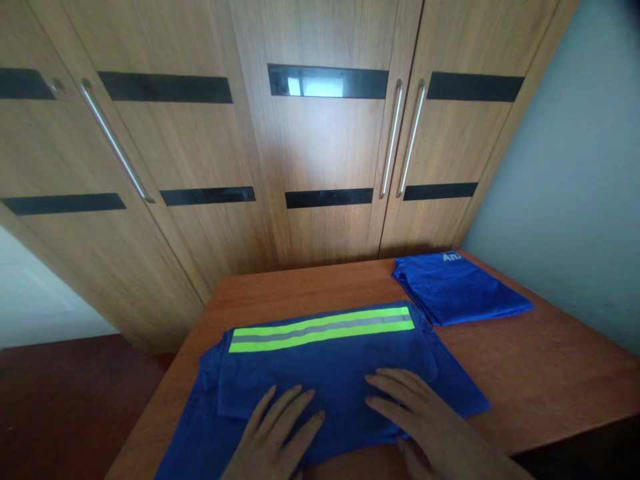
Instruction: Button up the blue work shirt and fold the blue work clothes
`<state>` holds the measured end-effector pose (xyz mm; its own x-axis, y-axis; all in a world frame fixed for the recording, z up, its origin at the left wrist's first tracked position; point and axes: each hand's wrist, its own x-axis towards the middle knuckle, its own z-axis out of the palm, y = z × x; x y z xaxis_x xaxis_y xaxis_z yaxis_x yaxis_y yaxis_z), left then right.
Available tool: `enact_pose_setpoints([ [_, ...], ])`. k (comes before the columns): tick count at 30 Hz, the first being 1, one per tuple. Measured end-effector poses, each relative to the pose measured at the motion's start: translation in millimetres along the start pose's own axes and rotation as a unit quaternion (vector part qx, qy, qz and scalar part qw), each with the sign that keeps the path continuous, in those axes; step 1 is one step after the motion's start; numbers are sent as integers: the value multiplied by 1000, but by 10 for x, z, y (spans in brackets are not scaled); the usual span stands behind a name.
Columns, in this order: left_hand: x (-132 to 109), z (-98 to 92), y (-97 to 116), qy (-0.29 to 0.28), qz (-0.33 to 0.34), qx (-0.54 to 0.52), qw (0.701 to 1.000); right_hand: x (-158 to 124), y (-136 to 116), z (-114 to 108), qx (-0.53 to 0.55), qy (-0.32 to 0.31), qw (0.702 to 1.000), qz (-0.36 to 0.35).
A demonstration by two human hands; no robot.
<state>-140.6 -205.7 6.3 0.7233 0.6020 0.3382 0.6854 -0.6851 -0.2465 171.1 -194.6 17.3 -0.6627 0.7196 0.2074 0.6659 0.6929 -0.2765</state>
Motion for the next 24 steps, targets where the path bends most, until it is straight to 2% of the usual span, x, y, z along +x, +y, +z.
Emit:
enact_pose_setpoints([
  [3,176,-48,69,9,-47,-7,999,152,-91,46,14,59,998,30],
  [6,388,82,207,-13,-81,-4,997,375,-154,261,-14,90,995,34],
  [10,500,343,340,-81,-125,-37,988,516,-121,516,-38,57,997,34],
  [13,454,419,344,-113,-133,-68,982,473,-46,556,-31,27,998,42],
  [18,408,393,318,-125,-139,-88,978,369,176,492,-19,15,997,75],
  [24,457,311,313,-134,-151,-115,973,226,674,485,-58,97,979,171],
])
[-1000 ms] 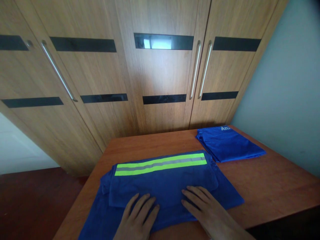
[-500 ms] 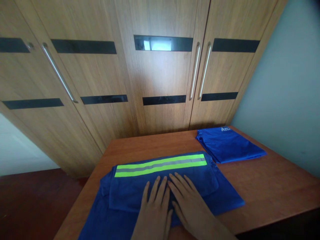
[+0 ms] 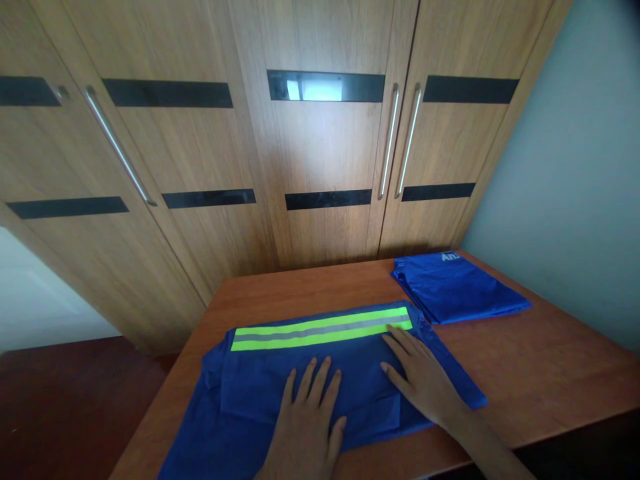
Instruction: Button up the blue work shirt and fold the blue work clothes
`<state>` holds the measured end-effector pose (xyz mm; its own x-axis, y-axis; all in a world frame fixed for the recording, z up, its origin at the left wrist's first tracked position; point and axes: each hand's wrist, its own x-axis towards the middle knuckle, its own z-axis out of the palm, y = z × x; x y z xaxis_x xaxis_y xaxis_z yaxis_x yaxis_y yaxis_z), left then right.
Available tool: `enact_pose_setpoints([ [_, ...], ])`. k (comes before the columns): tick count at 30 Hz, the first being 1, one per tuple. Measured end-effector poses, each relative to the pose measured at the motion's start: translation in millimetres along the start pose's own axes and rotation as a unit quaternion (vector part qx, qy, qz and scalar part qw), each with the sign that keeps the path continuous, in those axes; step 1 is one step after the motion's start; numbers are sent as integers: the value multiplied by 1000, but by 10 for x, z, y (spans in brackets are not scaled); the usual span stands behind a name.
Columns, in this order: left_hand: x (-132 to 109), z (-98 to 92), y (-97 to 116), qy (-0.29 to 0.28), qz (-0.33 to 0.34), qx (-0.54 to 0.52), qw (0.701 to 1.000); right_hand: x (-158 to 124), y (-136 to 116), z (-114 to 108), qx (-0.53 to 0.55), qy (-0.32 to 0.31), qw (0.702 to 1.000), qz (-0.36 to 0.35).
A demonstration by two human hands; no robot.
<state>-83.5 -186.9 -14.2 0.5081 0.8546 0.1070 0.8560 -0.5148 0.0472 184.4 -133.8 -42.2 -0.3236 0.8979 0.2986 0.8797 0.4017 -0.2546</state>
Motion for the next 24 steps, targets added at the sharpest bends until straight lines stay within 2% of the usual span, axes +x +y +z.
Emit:
enact_pose_setpoints([
  [4,50,-135,-9,-23,-9,-25,999,-36,235,-38,-1,38,998,50],
  [8,217,-244,-28,-13,-25,-41,999,-87,480,-130,0,77,982,170],
  [11,372,-224,-63,30,-32,-18,999,-82,681,-197,36,65,964,255],
  [14,469,-120,-119,31,-38,5,999,-25,764,-306,165,26,938,303],
  [16,487,-48,-156,12,-31,5,999,16,729,-412,326,-17,886,330],
  [19,476,9,-188,5,-21,2,1000,60,622,-563,563,-110,749,332],
  [21,468,9,-195,8,-20,3,1000,89,571,-615,637,-165,677,329],
  [22,466,2,-198,8,-21,2,1000,107,558,-624,652,-180,659,330],
  [24,465,-23,-208,4,-23,-2,1000,151,551,-621,652,-181,655,336],
])
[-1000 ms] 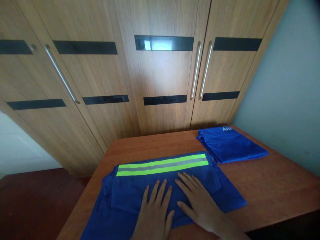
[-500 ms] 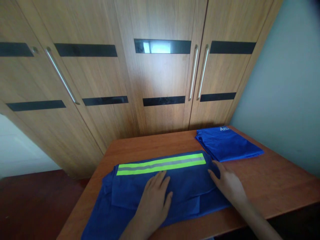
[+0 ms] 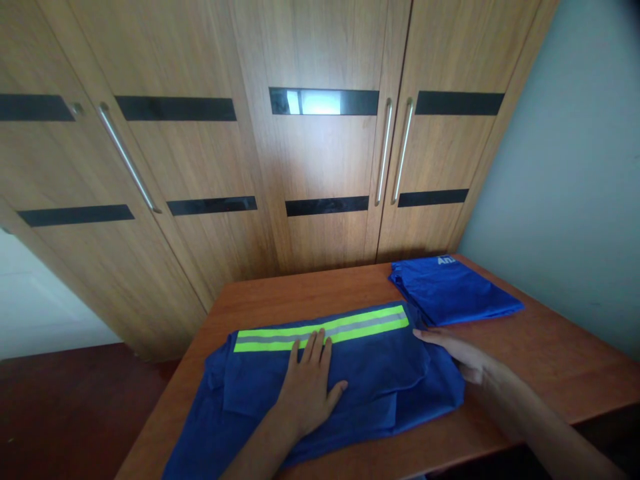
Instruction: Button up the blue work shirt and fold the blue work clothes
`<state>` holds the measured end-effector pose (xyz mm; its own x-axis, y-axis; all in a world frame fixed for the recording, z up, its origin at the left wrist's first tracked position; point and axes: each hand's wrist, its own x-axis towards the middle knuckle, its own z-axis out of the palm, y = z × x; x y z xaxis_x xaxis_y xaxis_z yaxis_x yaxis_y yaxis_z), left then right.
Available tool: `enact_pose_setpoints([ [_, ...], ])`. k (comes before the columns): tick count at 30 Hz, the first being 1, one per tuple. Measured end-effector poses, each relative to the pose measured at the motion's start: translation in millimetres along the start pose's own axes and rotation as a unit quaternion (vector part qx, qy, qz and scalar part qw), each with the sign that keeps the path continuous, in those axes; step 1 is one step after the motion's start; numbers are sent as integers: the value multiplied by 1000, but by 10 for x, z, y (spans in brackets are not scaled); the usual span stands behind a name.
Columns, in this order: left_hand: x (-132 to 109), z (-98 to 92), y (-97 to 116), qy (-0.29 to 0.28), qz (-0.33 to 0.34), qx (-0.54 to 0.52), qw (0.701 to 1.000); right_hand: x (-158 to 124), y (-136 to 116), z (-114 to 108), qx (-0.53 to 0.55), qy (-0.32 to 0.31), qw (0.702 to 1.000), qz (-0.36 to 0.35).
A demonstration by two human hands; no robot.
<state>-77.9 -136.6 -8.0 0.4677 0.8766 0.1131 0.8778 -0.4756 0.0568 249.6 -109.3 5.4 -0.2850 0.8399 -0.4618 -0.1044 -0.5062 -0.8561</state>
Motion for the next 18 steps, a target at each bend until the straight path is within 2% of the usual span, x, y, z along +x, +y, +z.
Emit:
enact_pose_setpoints([
  [6,-61,-117,-5,-3,17,-26,999,-8,-161,10,-51,111,992,-19],
  [8,-93,-140,36,-9,36,-26,999,-86,-250,41,-49,94,994,-31],
  [13,-77,-82,107,-39,45,-37,998,-316,-488,236,-20,-11,997,-75],
  [18,55,3,123,-39,31,-58,997,-492,-719,541,-7,-31,993,-113],
])
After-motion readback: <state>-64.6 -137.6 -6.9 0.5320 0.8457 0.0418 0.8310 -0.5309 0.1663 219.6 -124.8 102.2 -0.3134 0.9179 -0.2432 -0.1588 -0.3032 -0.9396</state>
